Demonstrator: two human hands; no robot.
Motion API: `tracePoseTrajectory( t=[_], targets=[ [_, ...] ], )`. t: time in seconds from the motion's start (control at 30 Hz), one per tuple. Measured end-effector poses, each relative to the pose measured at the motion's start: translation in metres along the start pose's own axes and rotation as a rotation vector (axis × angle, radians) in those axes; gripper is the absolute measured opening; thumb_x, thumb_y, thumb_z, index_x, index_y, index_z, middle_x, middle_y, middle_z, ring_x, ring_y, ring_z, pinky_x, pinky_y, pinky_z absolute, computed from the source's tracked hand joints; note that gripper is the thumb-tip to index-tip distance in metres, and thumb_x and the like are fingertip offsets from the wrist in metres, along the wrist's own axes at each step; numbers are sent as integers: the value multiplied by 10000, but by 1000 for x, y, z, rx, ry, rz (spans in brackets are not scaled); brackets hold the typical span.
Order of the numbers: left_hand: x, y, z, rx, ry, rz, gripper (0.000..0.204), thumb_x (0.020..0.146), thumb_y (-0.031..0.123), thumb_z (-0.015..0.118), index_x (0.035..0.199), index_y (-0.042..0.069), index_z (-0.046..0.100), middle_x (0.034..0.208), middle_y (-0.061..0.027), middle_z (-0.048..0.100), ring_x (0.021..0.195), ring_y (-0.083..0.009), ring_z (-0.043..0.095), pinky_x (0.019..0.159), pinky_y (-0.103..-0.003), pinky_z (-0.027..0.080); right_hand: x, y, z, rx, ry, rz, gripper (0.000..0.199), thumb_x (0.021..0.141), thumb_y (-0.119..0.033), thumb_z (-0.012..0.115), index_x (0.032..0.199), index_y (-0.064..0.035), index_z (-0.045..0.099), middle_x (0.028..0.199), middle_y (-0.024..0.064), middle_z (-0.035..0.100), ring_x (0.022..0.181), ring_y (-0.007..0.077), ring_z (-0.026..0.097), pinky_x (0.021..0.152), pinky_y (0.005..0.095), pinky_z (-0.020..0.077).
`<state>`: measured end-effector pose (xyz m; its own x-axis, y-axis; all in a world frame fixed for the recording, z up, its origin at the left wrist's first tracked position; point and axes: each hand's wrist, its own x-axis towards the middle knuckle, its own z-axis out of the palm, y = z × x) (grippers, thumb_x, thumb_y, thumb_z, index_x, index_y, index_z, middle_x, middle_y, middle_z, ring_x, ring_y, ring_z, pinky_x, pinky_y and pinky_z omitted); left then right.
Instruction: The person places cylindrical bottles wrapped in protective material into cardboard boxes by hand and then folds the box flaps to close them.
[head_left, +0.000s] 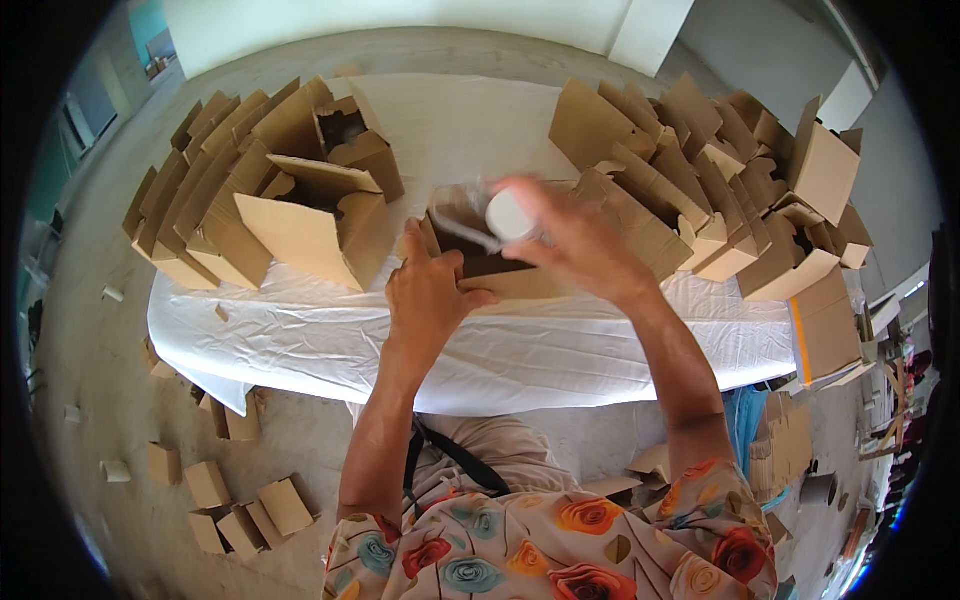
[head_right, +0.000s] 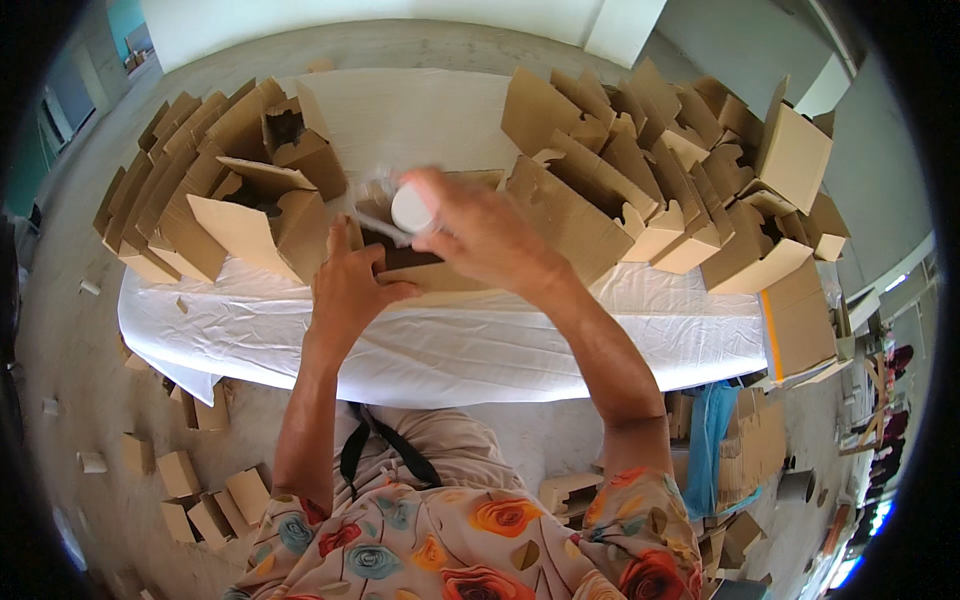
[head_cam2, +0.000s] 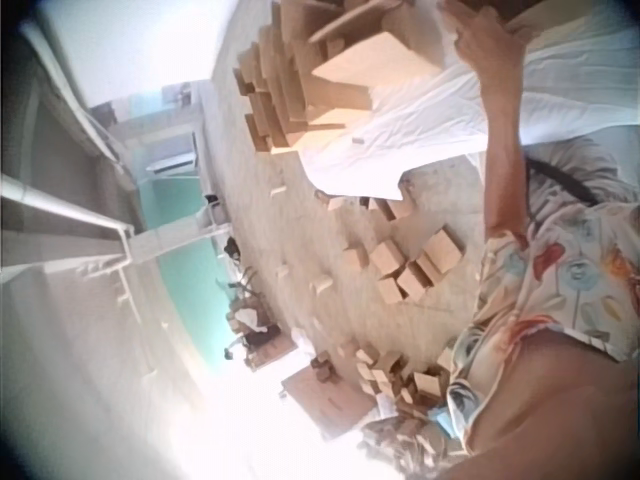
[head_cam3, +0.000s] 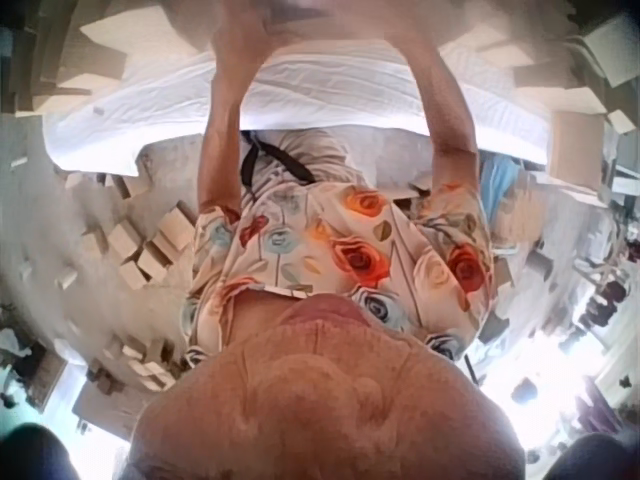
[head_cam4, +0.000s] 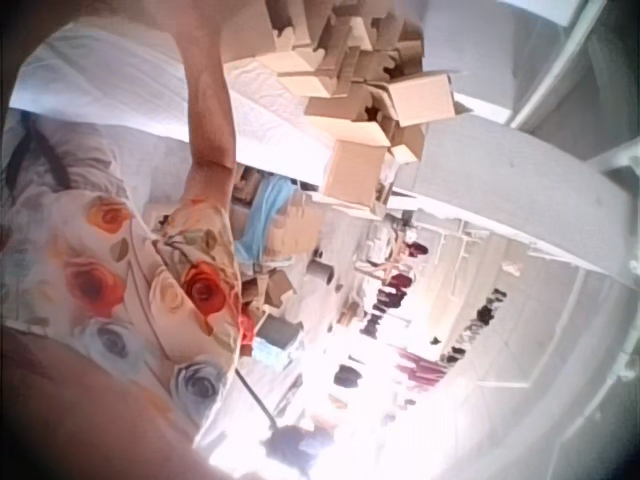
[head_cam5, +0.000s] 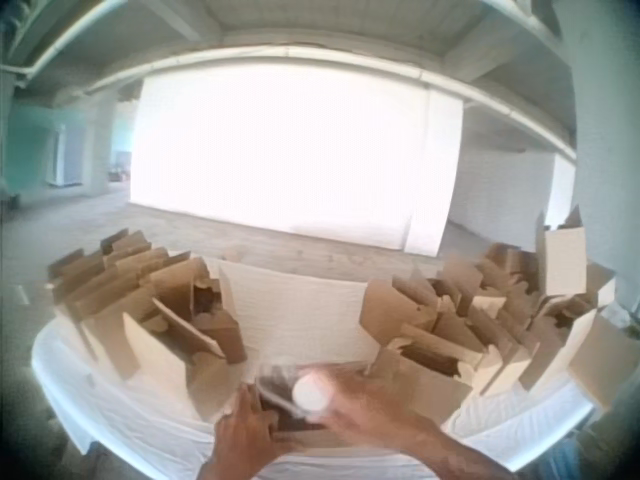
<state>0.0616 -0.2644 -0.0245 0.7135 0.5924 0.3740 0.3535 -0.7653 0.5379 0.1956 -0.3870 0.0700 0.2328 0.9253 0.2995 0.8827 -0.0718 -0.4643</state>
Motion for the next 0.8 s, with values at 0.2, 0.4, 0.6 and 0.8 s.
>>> tracePoseTrajectory(
  t=[0.2,0.4,0.6,0.8],
  targets=[
    [-23,9,-13,-17,-90,-90,449,526,357,871,776,66,637,1427,-268,312,855,-373,651,742,-429,512,31,15,54,-116,-391,47,285,786,-100,624,1029,-33,491,953,176,628,889,363,605,713,442,463],
    [-30,-1,-5,-46,29,41,523,558,333,866,964,86,649,1475,-225,236,949,-368,627,775,-424,514,39,18,78,-147,-561,111,228,801,-83,593,1013,-18,538,1006,166,629,932,362,592,756,429,469],
    [-43,-2,-14,-211,83,9,640,597,283,854,1138,68,589,1492,-222,189,1194,-368,488,857,-421,502,-37,0,43,110,414,-57,319,852,-16,561,1170,-35,569,1153,151,588,1070,286,576,898,352,466],
    [-60,-4,-2,-469,461,44,855,696,249,809,1378,12,353,1490,-247,158,1192,-421,452,996,-447,403,-114,56,48,139,884,281,450,845,99,451,1271,-36,508,1259,138,538,1165,265,531,947,369,459]
  ],
)
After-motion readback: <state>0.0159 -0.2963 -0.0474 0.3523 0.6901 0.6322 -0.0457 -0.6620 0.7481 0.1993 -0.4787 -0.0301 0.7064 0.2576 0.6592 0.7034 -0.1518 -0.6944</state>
